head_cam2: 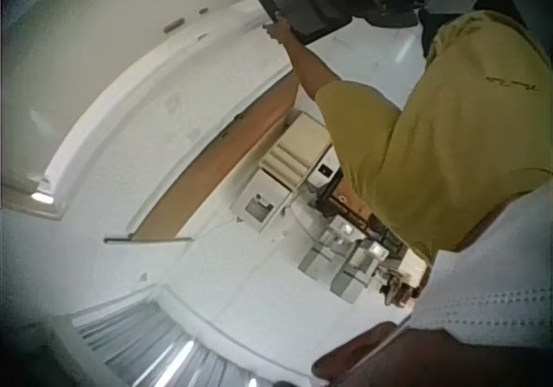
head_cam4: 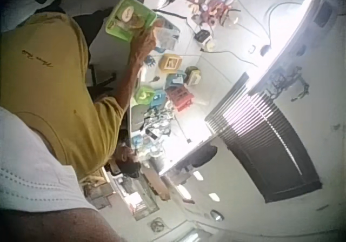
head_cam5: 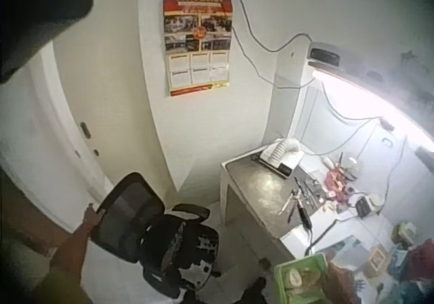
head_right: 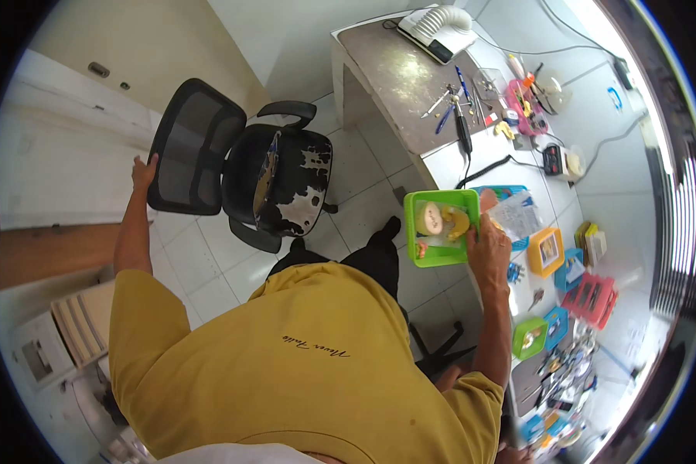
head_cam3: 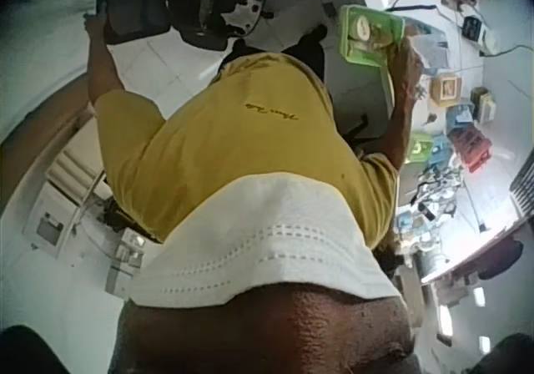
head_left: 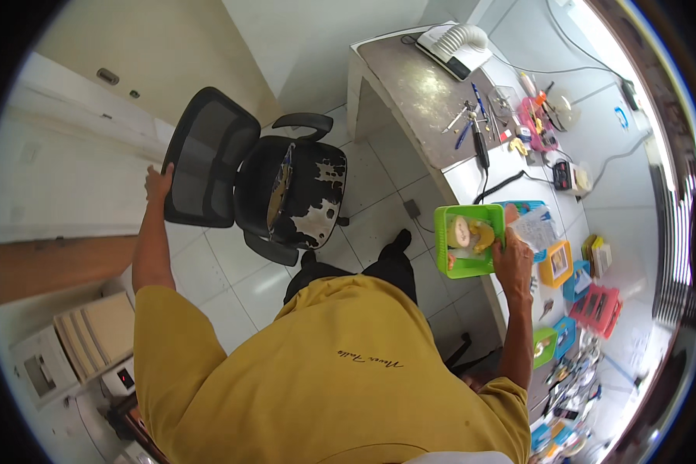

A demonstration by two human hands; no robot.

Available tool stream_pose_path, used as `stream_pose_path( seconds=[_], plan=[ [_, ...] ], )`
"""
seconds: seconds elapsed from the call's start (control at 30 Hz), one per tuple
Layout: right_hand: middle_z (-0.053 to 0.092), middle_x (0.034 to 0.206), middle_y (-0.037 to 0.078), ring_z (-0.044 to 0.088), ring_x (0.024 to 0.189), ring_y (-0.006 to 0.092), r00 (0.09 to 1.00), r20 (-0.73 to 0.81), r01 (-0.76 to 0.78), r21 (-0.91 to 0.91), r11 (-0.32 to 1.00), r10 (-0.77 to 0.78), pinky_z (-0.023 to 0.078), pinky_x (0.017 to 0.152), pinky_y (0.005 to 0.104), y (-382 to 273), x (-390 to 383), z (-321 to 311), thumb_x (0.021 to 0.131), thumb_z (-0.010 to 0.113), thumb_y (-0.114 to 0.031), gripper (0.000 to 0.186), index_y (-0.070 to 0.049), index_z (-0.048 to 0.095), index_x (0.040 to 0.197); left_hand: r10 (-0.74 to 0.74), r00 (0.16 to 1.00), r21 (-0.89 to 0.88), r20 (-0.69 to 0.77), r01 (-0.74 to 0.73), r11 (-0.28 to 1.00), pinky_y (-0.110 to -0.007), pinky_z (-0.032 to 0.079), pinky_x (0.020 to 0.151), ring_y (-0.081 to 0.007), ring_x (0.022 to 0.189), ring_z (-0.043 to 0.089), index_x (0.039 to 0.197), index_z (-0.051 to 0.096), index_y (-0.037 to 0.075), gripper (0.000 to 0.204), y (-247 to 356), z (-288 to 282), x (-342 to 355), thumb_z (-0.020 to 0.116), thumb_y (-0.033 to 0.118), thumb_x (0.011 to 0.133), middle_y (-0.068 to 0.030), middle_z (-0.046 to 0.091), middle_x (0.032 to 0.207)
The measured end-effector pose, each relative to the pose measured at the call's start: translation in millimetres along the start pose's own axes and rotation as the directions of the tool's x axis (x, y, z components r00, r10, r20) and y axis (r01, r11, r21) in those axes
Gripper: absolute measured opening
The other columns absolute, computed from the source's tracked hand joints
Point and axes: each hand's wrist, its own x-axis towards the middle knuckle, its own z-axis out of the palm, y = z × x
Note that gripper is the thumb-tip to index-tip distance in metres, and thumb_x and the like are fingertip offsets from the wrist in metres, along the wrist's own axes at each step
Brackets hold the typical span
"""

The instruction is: Applying and shaping porcelain paste onto a dental bridge using a small brush.

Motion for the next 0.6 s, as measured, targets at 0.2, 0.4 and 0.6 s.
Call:
stream_pose_path(
  seconds=[0.2,0.4,0.6],
  plan=[
    [0.062,0.076,0.025,0.061,0.073,0.043,0.997,0.05,-0.059,0.08,0.995,0.055,0.047,0.067,0.0508,-84.4,-61.1,19.0,0.083,0.06,-0.01,0.012,0.0,0.055,0.086,0.465,0.881,-0.311,0.086,-0.419,0.853,-0.044,0.045,0.094,-0.0393,0.114,0.056,0.135,0.042,0.004,0.064,-7.3,12.0,-16.1,0.065,0.04,0.087,-0.0228,0.059,0.122],
    [0.063,0.079,0.023,0.062,0.075,0.0422,0.994,0.099,-0.049,0.081,0.996,0.041,0.047,0.067,0.0506,-136.0,-97.0,38.0,0.084,0.06,-0.011,0.013,0.001,0.053,0.084,0.461,0.881,-0.28,-0.102,-0.471,0.837,-0.045,0.045,0.093,-0.0394,0.111,0.056,0.133,0.047,0.004,0.055,-36.3,28.6,-47.6,0.061,0.034,0.09,-0.0218,0.058,0.123],
    [0.063,0.074,0.024,0.062,0.072,0.0426,0.992,0.118,-0.064,0.12,0.991,0.05,0.046,0.067,0.0514,-158.5,-114.8,43.7,0.085,0.059,-0.012,0.013,0.0,0.056,0.086,0.4,0.913,-0.371,-0.078,-0.399,0.838,-0.045,0.044,0.095,-0.0389,0.113,0.055,0.133,0.046,0.001,0.056,-6.6,19.1,-120.5,0.063,0.031,0.089,-0.0214,0.057,0.122]
  ],
)
